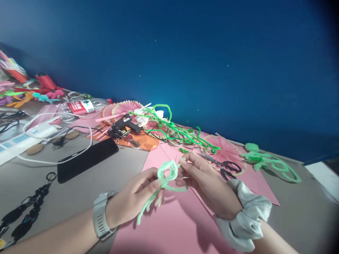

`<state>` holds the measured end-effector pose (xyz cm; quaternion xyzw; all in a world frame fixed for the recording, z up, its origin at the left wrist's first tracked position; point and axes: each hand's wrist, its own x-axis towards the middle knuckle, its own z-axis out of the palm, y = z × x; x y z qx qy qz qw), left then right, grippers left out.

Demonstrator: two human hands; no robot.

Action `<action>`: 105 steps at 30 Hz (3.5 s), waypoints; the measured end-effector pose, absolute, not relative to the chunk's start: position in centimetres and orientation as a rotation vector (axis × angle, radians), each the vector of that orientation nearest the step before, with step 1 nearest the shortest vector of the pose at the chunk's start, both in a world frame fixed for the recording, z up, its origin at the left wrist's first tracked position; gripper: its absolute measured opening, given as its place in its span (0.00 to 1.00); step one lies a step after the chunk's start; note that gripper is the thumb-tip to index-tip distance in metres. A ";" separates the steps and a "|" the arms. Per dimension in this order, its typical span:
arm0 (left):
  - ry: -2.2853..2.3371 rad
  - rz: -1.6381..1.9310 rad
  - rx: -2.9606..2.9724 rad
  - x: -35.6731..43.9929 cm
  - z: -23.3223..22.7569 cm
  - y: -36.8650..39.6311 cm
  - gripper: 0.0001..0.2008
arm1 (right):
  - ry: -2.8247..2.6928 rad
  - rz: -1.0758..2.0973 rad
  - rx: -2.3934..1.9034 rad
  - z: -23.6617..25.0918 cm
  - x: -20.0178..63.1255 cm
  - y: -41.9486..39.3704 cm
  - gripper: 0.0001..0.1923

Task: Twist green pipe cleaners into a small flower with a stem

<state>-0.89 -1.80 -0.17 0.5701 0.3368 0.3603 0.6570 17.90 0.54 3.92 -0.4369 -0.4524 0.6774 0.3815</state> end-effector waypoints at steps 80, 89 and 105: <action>0.553 0.670 0.981 -1.3 -1.2 -2.3 0.15 | -1.576 1.865 -1.119 3.5 17.6 0.9 0.12; 0.456 0.444 1.084 -1.2 -0.3 -2.1 0.16 | -1.497 1.926 -0.938 2.3 17.9 0.7 0.09; 0.701 0.622 1.150 -1.1 -0.4 -2.0 0.17 | -1.587 1.345 -0.883 2.2 17.6 0.6 0.05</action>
